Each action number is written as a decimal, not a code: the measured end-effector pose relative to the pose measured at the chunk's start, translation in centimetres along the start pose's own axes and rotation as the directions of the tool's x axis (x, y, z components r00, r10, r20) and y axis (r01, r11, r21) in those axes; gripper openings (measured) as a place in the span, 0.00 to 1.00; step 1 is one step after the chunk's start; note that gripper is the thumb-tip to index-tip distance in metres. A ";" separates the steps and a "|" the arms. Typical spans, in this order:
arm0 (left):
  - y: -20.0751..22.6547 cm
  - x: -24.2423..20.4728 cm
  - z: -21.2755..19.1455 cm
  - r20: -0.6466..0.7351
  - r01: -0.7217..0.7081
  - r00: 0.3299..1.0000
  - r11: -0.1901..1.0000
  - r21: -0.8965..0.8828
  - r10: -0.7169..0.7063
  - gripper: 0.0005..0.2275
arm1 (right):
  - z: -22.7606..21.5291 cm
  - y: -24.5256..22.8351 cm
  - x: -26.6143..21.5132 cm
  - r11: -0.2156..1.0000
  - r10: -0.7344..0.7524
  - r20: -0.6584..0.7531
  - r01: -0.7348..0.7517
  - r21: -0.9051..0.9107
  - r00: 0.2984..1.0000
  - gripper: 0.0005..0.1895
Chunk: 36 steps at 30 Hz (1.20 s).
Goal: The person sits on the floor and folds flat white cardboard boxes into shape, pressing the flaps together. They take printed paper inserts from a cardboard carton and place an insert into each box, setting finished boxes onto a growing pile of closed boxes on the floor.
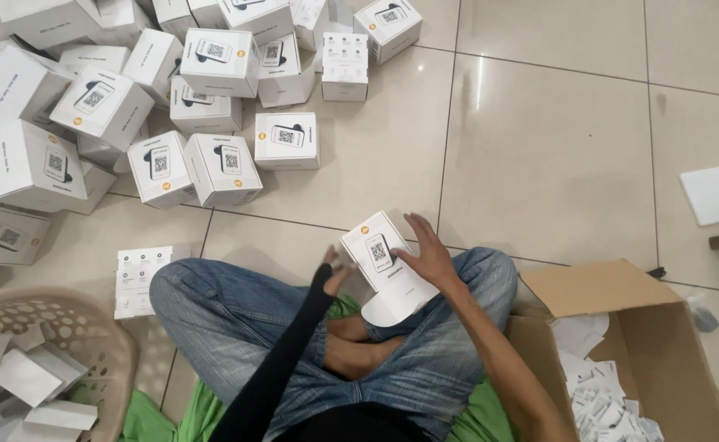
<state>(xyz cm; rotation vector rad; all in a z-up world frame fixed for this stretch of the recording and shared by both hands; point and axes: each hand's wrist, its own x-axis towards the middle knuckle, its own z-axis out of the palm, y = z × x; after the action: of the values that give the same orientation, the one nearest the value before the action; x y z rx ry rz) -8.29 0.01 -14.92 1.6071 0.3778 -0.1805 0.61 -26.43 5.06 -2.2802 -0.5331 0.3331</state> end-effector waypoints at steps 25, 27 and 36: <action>27.7 43.4 8.0 0.321 -0.698 0.696 0.498 0.514 0.642 0.35 | -8.2 10.0 20.9 0.965 0.083 -0.336 0.008 0.262 0.938 0.20; 26.2 49.2 7.3 0.283 -0.604 0.722 0.377 0.702 0.631 0.42 | -4.4 12.3 20.1 0.978 0.174 0.010 -0.174 0.111 0.985 0.27; 28.6 57.3 6.5 0.092 -0.204 0.905 0.232 0.951 0.415 0.56 | -1.4 10.2 19.6 0.984 0.114 -0.102 -0.126 -0.122 0.988 0.27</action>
<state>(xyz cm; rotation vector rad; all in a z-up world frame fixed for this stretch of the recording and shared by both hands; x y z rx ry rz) 55.76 0.17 -8.21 2.9243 0.0085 0.1089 21.15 -24.47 -2.87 -2.4452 -0.3792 0.2548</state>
